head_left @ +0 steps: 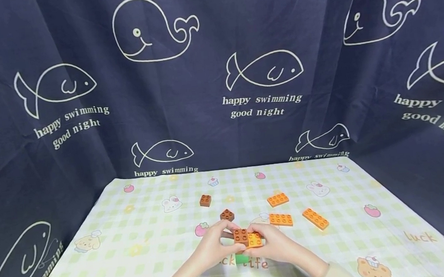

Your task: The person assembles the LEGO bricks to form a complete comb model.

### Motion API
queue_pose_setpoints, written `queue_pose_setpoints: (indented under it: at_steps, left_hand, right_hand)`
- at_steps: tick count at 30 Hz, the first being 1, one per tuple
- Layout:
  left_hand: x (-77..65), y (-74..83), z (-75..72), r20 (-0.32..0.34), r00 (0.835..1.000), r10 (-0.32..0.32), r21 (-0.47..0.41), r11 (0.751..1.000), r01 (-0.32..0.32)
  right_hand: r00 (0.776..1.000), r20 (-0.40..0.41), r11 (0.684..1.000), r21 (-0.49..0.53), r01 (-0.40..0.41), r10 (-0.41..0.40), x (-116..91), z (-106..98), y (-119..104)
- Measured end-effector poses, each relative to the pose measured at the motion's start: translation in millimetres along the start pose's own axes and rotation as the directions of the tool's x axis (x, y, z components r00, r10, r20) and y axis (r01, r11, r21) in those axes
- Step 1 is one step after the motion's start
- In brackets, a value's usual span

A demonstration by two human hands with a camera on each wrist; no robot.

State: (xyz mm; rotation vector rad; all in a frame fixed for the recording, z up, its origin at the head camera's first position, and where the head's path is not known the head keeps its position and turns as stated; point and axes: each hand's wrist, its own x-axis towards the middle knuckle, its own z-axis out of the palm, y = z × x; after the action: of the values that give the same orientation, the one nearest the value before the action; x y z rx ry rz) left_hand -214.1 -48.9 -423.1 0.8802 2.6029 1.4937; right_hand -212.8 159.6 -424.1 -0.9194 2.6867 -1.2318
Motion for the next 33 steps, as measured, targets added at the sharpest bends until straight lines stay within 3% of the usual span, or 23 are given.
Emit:
queue_pose_setpoints:
  at_steps: [13, 25, 33]
  left_hand:
    - [1.1, 0.5, -1.9, 0.023, 1.0, -0.016, -0.013, 1.0, 0.016]
    - [1.1, 3.4, -3.7, 0.038, 0.999, -0.017, -0.092, 0.996, 0.021]
    - [2.0, 0.3, -2.6, 0.047, 0.999, -0.025, -0.078, 0.997, 0.029]
  right_hand:
    - [1.0, 0.012, 1.0, 0.0, 0.004, -0.004, 1.2, -0.8, 0.9]
    - [1.0, 0.016, 1.0, 0.006, -0.001, 0.001, 1.9, -1.4, 1.8]
    - [1.0, 0.028, 0.999, 0.033, -0.015, 0.014, 1.0, -0.7, 2.1]
